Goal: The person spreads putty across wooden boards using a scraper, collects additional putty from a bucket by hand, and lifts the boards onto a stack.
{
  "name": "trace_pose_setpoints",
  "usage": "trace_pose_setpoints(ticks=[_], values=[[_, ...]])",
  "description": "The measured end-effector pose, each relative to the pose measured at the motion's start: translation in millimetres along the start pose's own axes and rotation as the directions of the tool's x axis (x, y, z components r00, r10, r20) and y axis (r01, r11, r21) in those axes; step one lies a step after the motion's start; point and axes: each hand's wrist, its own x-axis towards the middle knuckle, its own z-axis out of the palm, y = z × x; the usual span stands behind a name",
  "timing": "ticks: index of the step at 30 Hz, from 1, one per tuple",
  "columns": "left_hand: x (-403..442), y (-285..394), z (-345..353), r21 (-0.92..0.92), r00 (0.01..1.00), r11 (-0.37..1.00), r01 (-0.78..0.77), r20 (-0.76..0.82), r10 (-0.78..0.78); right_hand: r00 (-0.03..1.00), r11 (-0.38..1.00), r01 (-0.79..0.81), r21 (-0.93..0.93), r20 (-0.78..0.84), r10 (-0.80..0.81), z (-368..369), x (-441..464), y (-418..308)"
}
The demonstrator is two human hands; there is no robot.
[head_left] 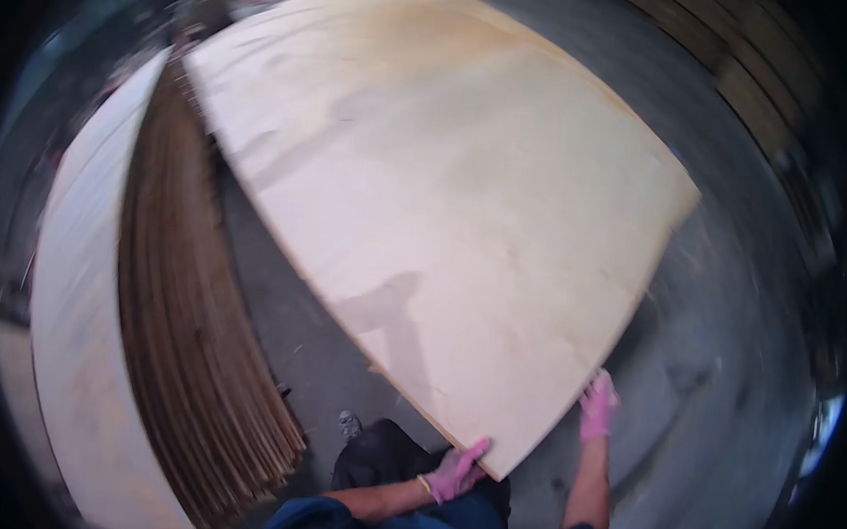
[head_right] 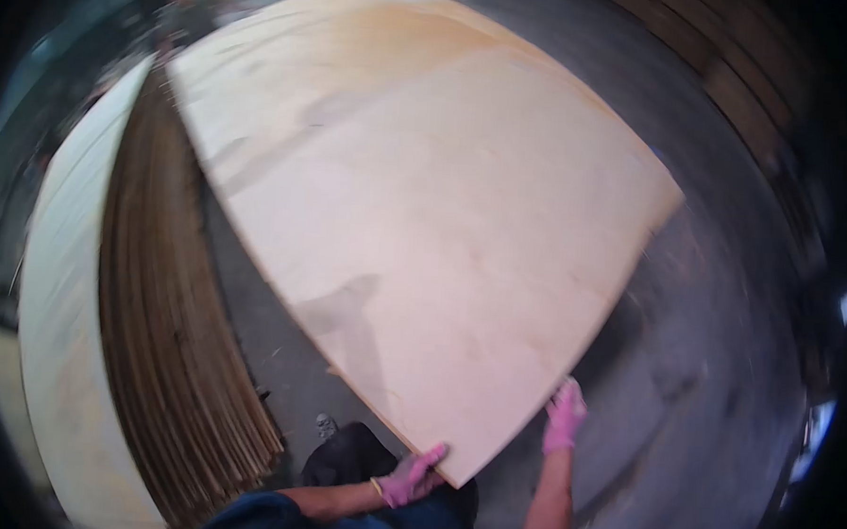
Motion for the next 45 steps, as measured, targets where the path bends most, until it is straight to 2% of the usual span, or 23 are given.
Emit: trace_pose_setpoints(ticks=[5,8,9,10,11,12,13,14,16,17,18,19,20,21,23,25,26,28,30,33,37,42,45], values=[[13,1,10,-0.004,0.966,0.972,-0.234,-0.118,0.232,0.971,0.997,0.03,0.075,0.235,-0.046,20,84,24],[-5,-9,10,0.179,0.928,0.934,-0.308,-0.16,0.337,0.961,0.956,0.237,-0.171,0.183,-0.205,-11,89,43],[-17,-2,1,0.258,0.925,0.919,-0.299,-0.161,0.345,0.976,0.987,0.146,-0.066,0.175,-0.133,8,57,22],[-44,-6,-21,0.552,0.88,0.766,-0.329,-0.113,0.46,0.998,0.995,0.027,-0.099,0.064,-0.021,21,7,-7],[-70,6,-39,0.642,0.844,0.686,-0.342,-0.112,0.525,0.944,0.996,0.067,-0.064,0.327,-0.043,0,19,1],[-96,17,-57,0.726,0.802,0.599,-0.339,-0.109,0.587,0.97,0.996,0.075,-0.039,0.234,-0.063,6,0,-3],[-126,28,-69,0.647,0.762,0.673,-0.36,-0.213,0.612,0.966,0.997,0.082,-0.003,0.245,-0.079,4,-8,-2],[-146,33,-108,0.829,0.687,0.424,-0.365,-0.068,0.723,0.968,0.995,0.101,-0.007,0.232,-0.097,3,-4,-5],[-188,38,-184,0.843,0.613,0.412,-0.345,-0.13,0.779,0.967,0.978,0.197,-0.07,0.179,-0.182,0,10,2],[-206,42,-203,0.669,0.616,0.653,-0.355,-0.358,0.702,0.96,0.955,0.262,-0.141,0.141,-0.243,2,19,6],[-222,47,-203,0.689,0.545,0.644,-0.333,-0.416,0.728,0.947,0.904,0.321,-0.282,0.086,-0.31,11,22,-1],[-236,47,-198,0.704,0.465,0.638,-0.312,-0.473,0.749,0.857,0.736,0.466,-0.491,0.043,-0.514,1,73,19],[-215,41,-223,0.541,0.325,0.685,-0.488,-0.616,0.718,0.803,0.651,0.52,-0.553,0.055,-0.594,11,93,14],[-216,40,-216,0.657,0.187,0.688,-0.308,-0.667,0.721,0.734,0.557,0.568,-0.606,0.067,-0.676,23,105,13],[-207,45,-206,0.737,-0.072,0.669,0.095,-0.665,0.744,0.585,0.252,0.719,-0.648,0.367,-0.723,93,32,-37],[-214,51,-198,0.759,-0.015,0.65,0.02,-0.65,0.76,0.6,0.397,0.798,-0.453,0.655,-0.459,169,-44,-36],[-220,54,-187,0.745,0.018,0.666,-0.031,-0.666,0.746,0.506,0.557,0.805,-0.202,0.723,-0.47,212,-66,-26],[-206,51,-199,0.715,0.043,0.663,-0.221,-0.672,0.739,0.485,0.609,0.764,-0.211,0.811,-0.326,289,-84,-7],[-206,49,-200,0.72,0.092,0.653,-0.234,-0.652,0.752,0.32,0.418,0.893,-0.164,0.886,-0.335,346,-84,29],[-203,50,-215,0.66,0.159,0.713,-0.237,-0.698,0.699,0.344,0.083,0.939,-0.334,0.892,-0.293,367,-113,49],[-195,50,-222,0.606,0.163,0.763,-0.227,-0.748,0.643,0.429,0.127,0.903,-0.41,0.862,-0.269,373,-110,57],[-207,57,-198,0.695,0.017,0.705,-0.142,-0.71,0.704,0.536,0.061,0.842,-0.536,0.821,-0.196,386,-119,57],[-213,51,-192,0.705,-0.01,0.701,-0.11,-0.706,0.708,0.425,0.186,0.902,-0.39,0.877,-0.225,373,-104,57]])
